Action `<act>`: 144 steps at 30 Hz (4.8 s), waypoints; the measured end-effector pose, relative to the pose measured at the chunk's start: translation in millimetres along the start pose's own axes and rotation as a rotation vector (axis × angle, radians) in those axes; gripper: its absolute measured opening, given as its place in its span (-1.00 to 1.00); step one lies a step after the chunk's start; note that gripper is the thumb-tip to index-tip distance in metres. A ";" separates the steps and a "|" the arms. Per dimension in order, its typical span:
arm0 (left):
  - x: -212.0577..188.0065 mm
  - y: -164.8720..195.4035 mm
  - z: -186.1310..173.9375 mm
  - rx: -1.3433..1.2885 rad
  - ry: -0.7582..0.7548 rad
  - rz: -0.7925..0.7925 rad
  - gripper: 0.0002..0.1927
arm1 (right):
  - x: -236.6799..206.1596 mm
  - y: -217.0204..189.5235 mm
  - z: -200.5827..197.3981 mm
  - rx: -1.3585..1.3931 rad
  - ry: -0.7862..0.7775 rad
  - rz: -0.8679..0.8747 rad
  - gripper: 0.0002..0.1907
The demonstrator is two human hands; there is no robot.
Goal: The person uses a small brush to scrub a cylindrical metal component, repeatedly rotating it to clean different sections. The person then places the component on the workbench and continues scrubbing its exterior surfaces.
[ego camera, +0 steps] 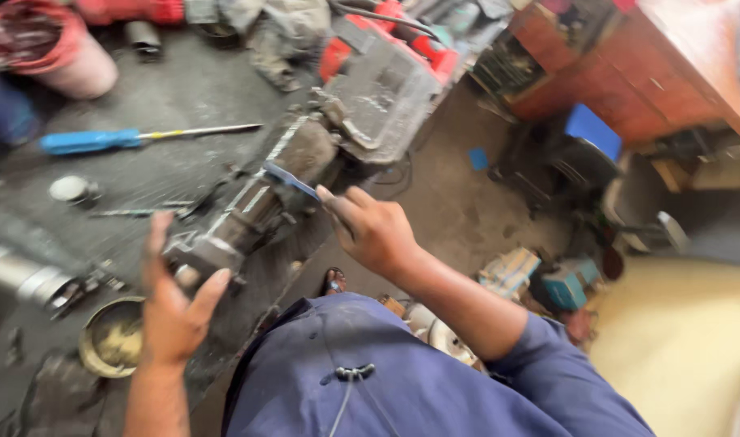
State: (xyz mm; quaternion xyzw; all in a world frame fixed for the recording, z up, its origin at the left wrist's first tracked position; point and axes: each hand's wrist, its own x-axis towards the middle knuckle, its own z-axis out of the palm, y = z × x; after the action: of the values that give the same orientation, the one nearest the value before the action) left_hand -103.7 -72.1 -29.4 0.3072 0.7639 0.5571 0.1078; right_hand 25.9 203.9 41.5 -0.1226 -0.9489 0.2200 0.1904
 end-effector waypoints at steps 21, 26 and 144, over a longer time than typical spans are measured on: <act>-3.5 -56.8 26.4 -0.066 0.079 0.070 0.00 | -34.0 52.1 12.8 0.030 0.063 -0.137 -0.41; -1.0 -68.1 25.8 -0.157 0.035 0.013 0.05 | -30.3 55.3 13.1 -0.057 0.237 -0.040 -0.69; 7.0 16.5 -5.0 -0.065 -0.025 -0.071 -0.01 | 20.1 5.2 -17.4 -0.193 -0.076 -0.054 -0.74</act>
State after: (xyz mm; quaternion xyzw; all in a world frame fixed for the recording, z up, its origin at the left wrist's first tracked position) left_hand -106.0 -68.7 -11.2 0.2831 0.7546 0.5735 0.1470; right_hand 15.9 221.3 59.7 -0.1065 -0.9751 0.1271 0.1475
